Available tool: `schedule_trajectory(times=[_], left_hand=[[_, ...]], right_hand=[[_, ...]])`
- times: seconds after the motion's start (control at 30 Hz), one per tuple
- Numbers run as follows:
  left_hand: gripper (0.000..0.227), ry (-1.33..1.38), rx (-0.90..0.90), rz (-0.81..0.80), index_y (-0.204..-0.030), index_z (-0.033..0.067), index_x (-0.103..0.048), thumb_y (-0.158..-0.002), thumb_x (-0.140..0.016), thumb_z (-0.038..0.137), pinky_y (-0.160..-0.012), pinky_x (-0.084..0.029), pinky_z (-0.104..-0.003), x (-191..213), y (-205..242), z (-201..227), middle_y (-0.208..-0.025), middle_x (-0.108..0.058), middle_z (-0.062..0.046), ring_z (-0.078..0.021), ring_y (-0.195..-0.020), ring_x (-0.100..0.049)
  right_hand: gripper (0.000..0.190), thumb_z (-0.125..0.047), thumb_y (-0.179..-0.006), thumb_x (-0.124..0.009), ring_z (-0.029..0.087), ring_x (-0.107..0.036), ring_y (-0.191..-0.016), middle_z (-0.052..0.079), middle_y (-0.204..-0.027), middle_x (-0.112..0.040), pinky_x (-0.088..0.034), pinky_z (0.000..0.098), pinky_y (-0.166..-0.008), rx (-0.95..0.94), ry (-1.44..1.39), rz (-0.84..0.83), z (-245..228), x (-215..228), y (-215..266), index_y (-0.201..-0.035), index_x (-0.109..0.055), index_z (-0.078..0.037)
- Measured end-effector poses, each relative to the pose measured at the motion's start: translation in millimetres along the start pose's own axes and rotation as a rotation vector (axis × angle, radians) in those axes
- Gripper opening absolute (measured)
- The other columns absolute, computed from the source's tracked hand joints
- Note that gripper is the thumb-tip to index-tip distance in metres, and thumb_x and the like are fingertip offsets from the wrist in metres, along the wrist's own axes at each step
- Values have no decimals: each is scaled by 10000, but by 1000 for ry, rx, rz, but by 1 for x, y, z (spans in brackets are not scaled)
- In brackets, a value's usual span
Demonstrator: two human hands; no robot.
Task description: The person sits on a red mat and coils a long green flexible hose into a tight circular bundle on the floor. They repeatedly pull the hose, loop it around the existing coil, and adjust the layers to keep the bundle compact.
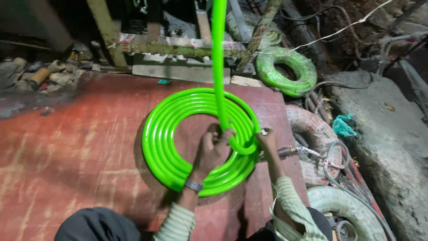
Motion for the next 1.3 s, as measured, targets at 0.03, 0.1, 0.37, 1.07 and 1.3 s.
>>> schedule_trajectory(times=[0.03,0.1,0.37,1.07,1.3], left_hand=[[532,-3,2,11,-1007,91,-726,-864,-780,600,-903,-511,-364,6,10,2,-869,-718,-74,-197,-865,-666],[413,114,-308,-242,-1212,56,-640,-1019,-598,419,-1057,-507,-483,12,31,14,-1156,-726,-187,-260,-1173,-675],[517,82,-284,-435,-1336,-38,-496,-1038,-520,384,-1134,-414,-576,38,49,24,-1248,-611,-247,-399,-1288,-576],[455,217,-187,-58,-1349,-39,-598,-962,-681,185,-819,-627,-369,169,-13,-31,-995,-755,-233,-225,-888,-735],[435,144,-144,-22,-1310,-12,-589,-963,-702,224,-775,-631,-337,165,-20,-24,-954,-755,-210,-202,-860,-738]], right_hand=[[666,-378,-734,-876,355,-738,-926,190,-943,-746,-573,529,-824,4,-3,-11,-12,5,6,-1287,-670,-68],[814,-243,-848,-847,335,-658,-757,347,-1132,-630,-607,462,-588,-97,-305,-127,-36,15,18,-1444,-451,144],[656,-30,-892,-789,277,-656,-760,320,-1079,-674,-548,362,-580,14,-272,-79,-107,50,59,-1451,-473,103],[677,-105,-850,-743,261,-485,-990,207,-1128,-456,-507,361,-824,380,-344,70,-161,65,167,-1486,-532,-8],[694,-135,-797,-803,309,-555,-978,230,-1108,-503,-512,386,-850,397,-270,121,-128,51,148,-1448,-585,-33]])
Point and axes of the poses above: each hand's wrist, its own y-axis away from the middle knuckle, its own x-axis out of the back of the hand, z = x × y, the point moved 2 cm from there along -y, towards the middle knuckle
